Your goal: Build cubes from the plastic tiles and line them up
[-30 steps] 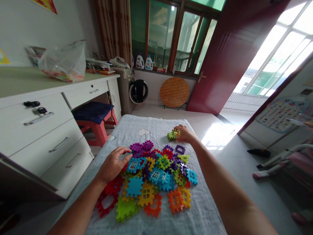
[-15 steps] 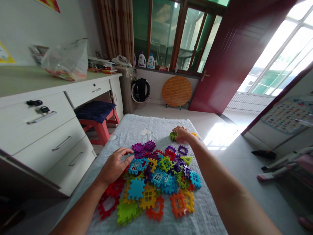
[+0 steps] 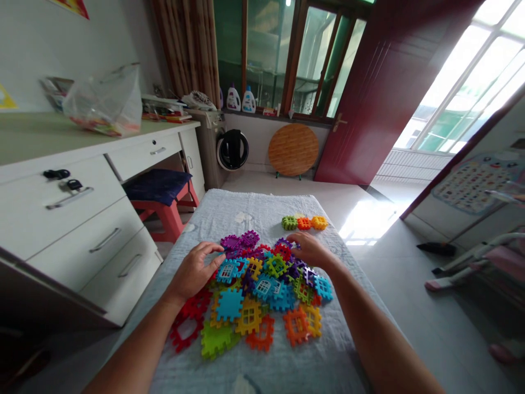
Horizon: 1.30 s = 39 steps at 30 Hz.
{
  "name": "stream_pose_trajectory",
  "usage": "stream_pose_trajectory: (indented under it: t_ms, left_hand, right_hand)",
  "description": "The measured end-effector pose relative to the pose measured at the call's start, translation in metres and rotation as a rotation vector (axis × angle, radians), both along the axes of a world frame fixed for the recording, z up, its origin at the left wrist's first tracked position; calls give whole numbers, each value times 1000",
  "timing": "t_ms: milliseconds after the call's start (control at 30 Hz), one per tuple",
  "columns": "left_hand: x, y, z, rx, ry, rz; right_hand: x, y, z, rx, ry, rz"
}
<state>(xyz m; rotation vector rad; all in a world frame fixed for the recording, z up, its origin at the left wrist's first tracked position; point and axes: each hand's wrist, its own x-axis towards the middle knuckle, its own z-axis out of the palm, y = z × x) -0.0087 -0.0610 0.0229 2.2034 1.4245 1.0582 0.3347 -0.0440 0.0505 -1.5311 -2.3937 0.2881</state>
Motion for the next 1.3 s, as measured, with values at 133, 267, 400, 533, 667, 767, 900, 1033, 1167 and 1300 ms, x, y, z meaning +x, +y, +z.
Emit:
stream_pose_trajectory:
  t_ms: [133, 267, 400, 533, 667, 767, 900, 1033, 1167, 1300]
  left_hand:
    - [-1, 2, -4, 10, 20, 6]
    - [-3, 6, -9, 2, 36, -2]
    - [-4, 7, -11, -12, 42, -7]
    - [-5, 6, -10, -25, 42, 0]
    - [-5, 7, -11, -34, 44, 1]
    - [-5, 7, -12, -34, 42, -1]
    - [-4, 7, -11, -49, 48, -5]
    - [-4, 7, -11, -49, 47, 0]
    - [-4, 7, -11, -50, 50, -2]
    - [-3, 5, -9, -51, 54, -12]
  right_hand:
    - [-13, -18, -8, 33, -22, 5]
    - [-9, -18, -11, 24, 184, -25]
    - [17, -7, -19, 125, 387, -227]
    - [39, -1, -32, 218, 257, -399]
    - [43, 1, -42, 131, 137, -432]
    - [40, 4, -45, 66, 84, -412]
    - [38, 6, -44, 38, 27, -407]
    - [36, 2, -39, 1, -37, -449]
    - [28, -3, -30, 65, -77, -564]
    - [10, -2, -28, 131, 25, -391]
